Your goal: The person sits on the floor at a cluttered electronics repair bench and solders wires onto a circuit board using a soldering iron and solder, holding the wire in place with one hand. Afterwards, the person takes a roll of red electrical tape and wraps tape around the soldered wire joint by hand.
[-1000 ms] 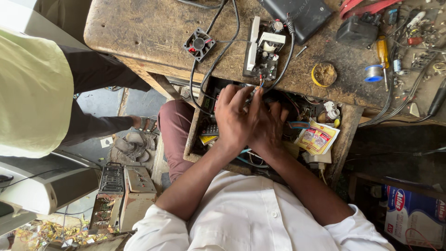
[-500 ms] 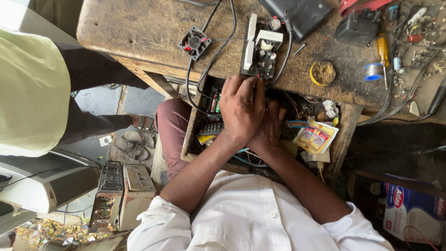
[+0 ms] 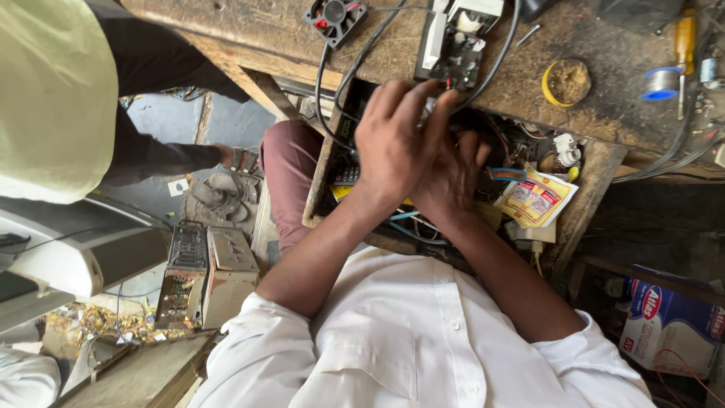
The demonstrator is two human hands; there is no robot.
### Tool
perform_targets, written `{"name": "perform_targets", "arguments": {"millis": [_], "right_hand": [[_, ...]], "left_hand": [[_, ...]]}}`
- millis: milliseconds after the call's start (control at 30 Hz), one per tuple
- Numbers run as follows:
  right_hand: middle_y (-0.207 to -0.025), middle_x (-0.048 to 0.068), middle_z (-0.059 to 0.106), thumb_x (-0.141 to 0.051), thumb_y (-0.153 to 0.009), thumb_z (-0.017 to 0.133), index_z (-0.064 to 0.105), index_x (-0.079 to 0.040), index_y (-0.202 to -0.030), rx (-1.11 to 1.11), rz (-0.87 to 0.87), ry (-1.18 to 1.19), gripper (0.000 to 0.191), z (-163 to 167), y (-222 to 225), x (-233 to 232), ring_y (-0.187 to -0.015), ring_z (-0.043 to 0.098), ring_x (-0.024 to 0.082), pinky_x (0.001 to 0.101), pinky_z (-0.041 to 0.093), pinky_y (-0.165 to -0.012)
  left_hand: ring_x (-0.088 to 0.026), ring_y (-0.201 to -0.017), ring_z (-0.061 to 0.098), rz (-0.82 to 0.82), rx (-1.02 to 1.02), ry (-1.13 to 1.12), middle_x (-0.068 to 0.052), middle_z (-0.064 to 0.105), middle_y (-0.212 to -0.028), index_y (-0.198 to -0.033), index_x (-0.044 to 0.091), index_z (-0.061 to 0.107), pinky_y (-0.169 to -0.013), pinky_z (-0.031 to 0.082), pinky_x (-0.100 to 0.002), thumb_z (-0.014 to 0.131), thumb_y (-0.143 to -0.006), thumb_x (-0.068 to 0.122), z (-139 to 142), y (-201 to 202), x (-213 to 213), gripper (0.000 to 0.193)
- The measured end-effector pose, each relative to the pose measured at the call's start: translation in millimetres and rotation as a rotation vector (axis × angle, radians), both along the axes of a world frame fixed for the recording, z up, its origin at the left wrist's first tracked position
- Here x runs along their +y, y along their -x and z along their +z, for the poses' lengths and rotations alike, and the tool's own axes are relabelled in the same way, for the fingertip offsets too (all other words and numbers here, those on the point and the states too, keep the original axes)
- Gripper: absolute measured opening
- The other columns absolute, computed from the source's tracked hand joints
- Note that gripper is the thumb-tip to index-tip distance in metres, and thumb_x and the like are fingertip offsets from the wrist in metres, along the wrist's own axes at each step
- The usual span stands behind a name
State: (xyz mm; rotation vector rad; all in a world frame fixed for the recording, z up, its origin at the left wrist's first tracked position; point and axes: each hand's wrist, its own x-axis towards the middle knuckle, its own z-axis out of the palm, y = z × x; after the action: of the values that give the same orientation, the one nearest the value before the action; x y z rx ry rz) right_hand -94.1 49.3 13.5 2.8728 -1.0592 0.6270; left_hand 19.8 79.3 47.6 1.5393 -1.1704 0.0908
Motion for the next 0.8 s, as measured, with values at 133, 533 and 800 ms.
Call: {"name": "perform_targets", "arguments": {"millis": [133,533,800], "right_hand": [[-0.117,0.005,0.067,-0.026,-0.096,0.072,0.076,-0.014,-0.110,-0.049,0.010,-0.009,0.018,-0.8,3.6,-1.3,-0.104,0.051,0.031,0.0510,0.033,-0.090],[-0.102,0.006,0.072,-0.019,-0.093,0.072,0.075,-0.007,-0.097,0.091,0.070,-0.108,0.012,-2.6,-7.1,-15.6,-0.099,0.057,0.028,0.0512,0.035,-0.092],[-0.107,0.010,0.070,-0.025,-0.084,0.075,0.077,-0.008,-0.095,0.162,0.147,-0.240,0.021,2.8,-6.6,-24.7,-0.107,0.054,0.034,0.0560,0.034,-0.084]], "left_hand": [[-0.028,-0.093,0.060,-0.025,0.019,-0.073,-0.009,0.064,-0.100,-0.119,0.004,0.068,-0.080,0.051,-0.039,0.077,-0.096,0.007,-13.1,-19.7,28.4,0.025],[-0.026,-0.102,0.057,-0.010,-0.324,-0.313,-0.005,0.067,-0.106,-0.131,0.005,0.066,-0.091,0.039,-0.043,0.075,-0.092,0.010,-56.4,-40.4,65.9,0.041],[-0.026,-0.099,0.058,0.041,-0.262,-0.214,-0.007,0.068,-0.104,-0.128,0.002,0.065,-0.087,0.040,-0.043,0.075,-0.093,0.007,-52.5,-38.4,65.4,0.037]]}}
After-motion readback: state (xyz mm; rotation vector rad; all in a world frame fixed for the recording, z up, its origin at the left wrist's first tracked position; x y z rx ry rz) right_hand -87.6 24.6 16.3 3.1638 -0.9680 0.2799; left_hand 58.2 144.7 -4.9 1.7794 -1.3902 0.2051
